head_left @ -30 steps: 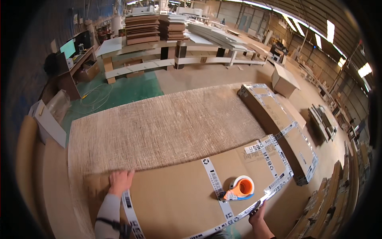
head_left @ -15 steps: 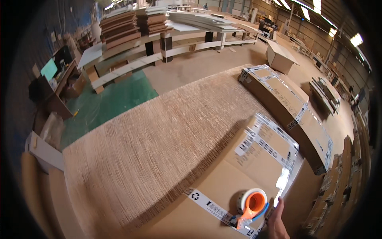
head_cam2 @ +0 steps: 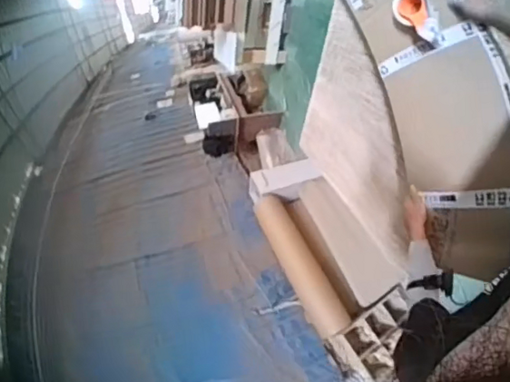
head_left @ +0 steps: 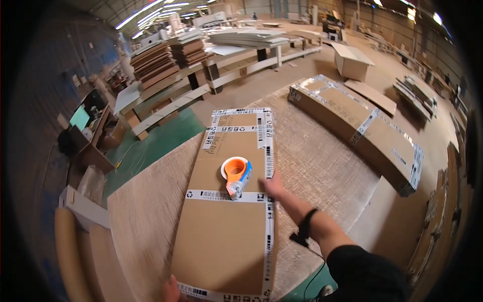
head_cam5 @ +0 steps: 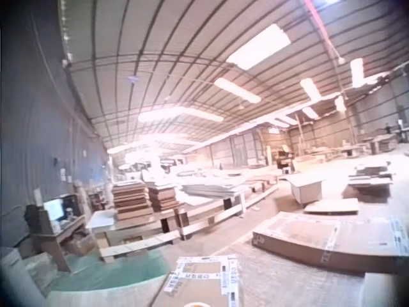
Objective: Packaging white furniture panels by wrapping them in cardboard and sealing them with packing tape.
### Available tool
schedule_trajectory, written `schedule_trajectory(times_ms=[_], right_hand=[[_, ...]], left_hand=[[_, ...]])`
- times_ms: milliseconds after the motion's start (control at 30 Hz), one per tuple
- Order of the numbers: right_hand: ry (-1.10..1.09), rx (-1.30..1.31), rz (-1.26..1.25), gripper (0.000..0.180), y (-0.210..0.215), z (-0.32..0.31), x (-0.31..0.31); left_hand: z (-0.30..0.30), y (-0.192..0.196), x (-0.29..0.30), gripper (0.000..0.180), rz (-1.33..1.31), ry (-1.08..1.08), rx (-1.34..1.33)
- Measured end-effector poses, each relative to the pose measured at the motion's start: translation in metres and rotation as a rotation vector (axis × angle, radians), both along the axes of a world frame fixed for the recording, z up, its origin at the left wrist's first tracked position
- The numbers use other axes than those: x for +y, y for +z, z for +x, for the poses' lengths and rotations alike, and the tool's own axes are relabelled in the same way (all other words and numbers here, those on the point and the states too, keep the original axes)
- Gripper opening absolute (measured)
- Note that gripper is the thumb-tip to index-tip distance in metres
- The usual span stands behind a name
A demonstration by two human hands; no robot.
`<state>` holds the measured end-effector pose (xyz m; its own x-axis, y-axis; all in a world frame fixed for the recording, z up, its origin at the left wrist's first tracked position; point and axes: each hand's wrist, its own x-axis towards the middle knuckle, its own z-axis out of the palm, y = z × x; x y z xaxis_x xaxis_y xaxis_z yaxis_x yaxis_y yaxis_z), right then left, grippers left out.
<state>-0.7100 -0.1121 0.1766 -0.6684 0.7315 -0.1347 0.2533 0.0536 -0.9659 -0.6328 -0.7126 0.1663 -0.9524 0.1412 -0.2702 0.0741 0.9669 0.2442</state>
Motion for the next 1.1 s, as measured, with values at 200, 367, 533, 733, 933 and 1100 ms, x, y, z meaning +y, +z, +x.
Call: schedule_trajectory(times_ms=[200, 367, 533, 733, 933, 1100], right_hand=[[0.402, 0.133, 0.282, 0.077, -0.004, 0.307, -0.159], [0.429, 0.063, -0.252, 0.072, -0.022, 0.466, -0.122], [0.487, -0.468, -0.140, 0.063, 0.036, 0.503, 0.025], [0.506, -0.673, -0.017, 0.068, 0.058, 0.566, 0.063], [0.569, -0.905, -0.021, 0.070, 0.072, 0.561, 0.051], [0.538, -0.862, -0.105, 0.073, 0.069, 0.569, 0.052]], left_hand=[[0.089, 0.046, 0.103, 0.074, 0.113, 0.430, 0.002], [0.185, 0.029, 0.167, 0.077, 0.168, 0.412, 0.013], [0.301, 0.051, 0.274, 0.067, 0.203, 0.310, -0.025], [0.399, 0.078, 0.290, 0.061, 0.260, 0.256, -0.110], [0.388, 0.086, 0.286, 0.082, 0.088, 0.269, -0.386], [0.413, 0.054, 0.277, 0.076, 0.358, 0.345, -0.478]])
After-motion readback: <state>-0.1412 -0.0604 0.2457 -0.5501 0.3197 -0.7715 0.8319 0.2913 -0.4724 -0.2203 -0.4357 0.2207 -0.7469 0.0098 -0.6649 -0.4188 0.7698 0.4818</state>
